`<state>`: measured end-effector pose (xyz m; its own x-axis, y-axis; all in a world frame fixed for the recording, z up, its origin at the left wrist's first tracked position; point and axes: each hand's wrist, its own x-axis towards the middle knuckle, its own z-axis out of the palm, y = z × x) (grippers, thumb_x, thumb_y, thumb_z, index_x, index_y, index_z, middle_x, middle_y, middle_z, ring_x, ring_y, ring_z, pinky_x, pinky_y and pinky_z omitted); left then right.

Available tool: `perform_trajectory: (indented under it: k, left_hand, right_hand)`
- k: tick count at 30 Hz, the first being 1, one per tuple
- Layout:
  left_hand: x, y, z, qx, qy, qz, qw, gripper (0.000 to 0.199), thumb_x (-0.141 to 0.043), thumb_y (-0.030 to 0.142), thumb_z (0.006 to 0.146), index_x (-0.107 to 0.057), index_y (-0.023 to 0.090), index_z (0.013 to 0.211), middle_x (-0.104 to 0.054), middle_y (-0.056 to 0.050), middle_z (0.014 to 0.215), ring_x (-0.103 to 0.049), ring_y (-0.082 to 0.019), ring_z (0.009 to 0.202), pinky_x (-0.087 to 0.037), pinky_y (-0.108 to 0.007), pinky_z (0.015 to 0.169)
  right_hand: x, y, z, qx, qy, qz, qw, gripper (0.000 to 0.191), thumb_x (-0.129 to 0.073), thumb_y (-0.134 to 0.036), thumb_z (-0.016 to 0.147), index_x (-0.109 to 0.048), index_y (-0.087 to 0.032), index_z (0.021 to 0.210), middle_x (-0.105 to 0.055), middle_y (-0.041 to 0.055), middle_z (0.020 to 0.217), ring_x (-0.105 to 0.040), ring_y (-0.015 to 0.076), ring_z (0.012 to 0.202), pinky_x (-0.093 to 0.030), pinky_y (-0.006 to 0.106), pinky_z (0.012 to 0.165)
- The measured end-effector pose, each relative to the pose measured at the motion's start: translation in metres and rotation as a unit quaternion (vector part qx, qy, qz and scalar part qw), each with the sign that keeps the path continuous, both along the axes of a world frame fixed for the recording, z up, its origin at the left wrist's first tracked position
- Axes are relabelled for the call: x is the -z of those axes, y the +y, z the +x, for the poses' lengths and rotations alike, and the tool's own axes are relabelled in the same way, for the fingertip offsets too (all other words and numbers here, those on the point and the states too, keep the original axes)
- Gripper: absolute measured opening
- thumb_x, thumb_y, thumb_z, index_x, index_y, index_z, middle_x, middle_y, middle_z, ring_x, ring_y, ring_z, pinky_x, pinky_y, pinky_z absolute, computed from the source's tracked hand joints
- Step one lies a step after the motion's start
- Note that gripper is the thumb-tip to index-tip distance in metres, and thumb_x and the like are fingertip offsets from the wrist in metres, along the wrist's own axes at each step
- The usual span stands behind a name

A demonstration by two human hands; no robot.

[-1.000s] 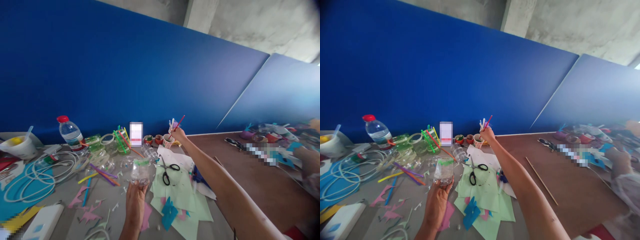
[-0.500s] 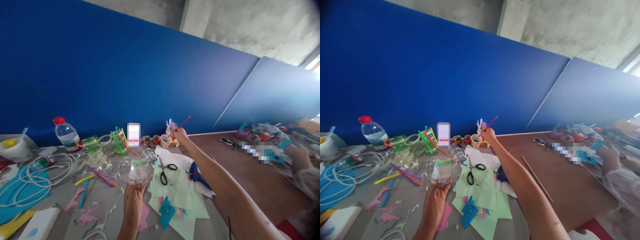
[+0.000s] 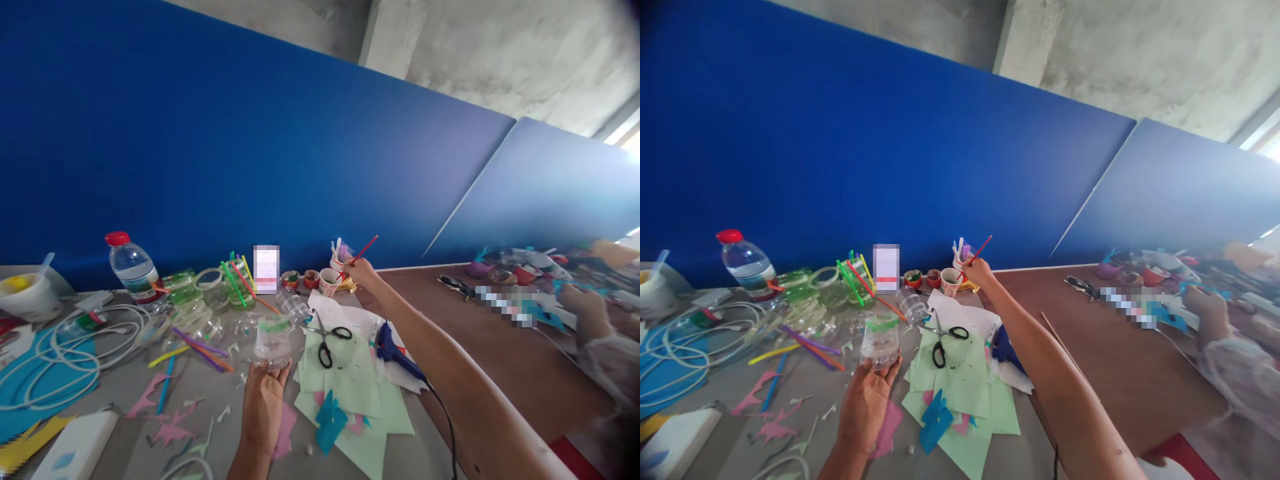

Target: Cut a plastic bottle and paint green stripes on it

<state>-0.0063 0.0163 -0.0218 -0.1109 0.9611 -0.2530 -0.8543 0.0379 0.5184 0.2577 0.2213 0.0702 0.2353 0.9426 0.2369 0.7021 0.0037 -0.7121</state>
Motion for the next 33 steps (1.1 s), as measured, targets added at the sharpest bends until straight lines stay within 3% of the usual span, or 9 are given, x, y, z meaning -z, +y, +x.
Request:
perform_trajectory:
  k: [4,10,19,25,33]
  left_hand:
    - [0.005,0.000,-0.002,0.004,-0.024,-0.009,1.000,0.014,-0.065,0.032,0.076,-0.069,0.023,0.086,-0.070,-0.004,0.100,-0.060,-0.023,0.109,-0.037,-0.047,0.106]
    - [0.004,0.001,-0.003,0.016,-0.060,-0.021,0.998,0.014,-0.062,0.027,0.076,-0.070,0.022,0.086,-0.071,-0.005,0.097,-0.062,-0.022,0.106,-0.039,-0.045,0.105]
    - [0.012,0.004,-0.007,0.048,-0.101,-0.051,0.992,0.020,-0.053,0.026,0.081,-0.071,0.020,0.087,-0.072,-0.007,0.099,-0.064,-0.021,0.103,-0.038,-0.045,0.105]
    - [0.012,0.003,-0.007,0.067,-0.091,-0.021,0.993,0.012,-0.060,0.025,0.077,-0.069,0.024,0.084,-0.072,-0.005,0.099,-0.063,-0.021,0.105,-0.040,-0.043,0.104]
    - [-0.004,-0.001,-0.001,0.052,-0.015,0.034,0.998,0.014,-0.073,0.025,0.067,-0.067,0.028,0.080,-0.071,-0.001,0.100,-0.062,-0.022,0.103,-0.045,-0.039,0.096]
  right_hand:
    - [-0.003,-0.002,0.001,0.016,0.064,0.032,0.997,0.017,-0.056,-0.022,0.070,-0.061,-0.016,0.056,-0.058,0.0005,0.050,-0.054,0.0131,0.053,-0.036,0.023,0.053]
    - [-0.015,-0.005,-0.004,0.048,0.209,0.094,0.972,0.013,-0.056,-0.027,0.069,-0.063,-0.017,0.067,-0.059,-0.0015,0.054,-0.050,0.0115,0.050,-0.036,0.022,0.049]
    - [-0.009,-0.007,-0.015,0.061,0.402,0.071,0.911,0.007,-0.058,-0.023,0.067,-0.056,-0.017,0.064,-0.052,-0.0036,0.046,-0.039,0.0080,0.037,-0.030,0.022,0.038]
    - [-0.005,-0.002,-0.030,0.044,0.423,0.053,0.904,0.010,-0.063,-0.023,0.068,-0.057,-0.016,0.066,-0.055,-0.0029,0.048,-0.040,0.0069,0.036,-0.031,0.021,0.038]
    - [0.008,0.007,-0.084,-0.016,0.336,0.014,0.942,0.011,-0.054,-0.018,0.072,-0.064,-0.016,0.069,-0.059,0.0012,0.052,-0.046,0.0096,0.041,-0.037,0.023,0.042]
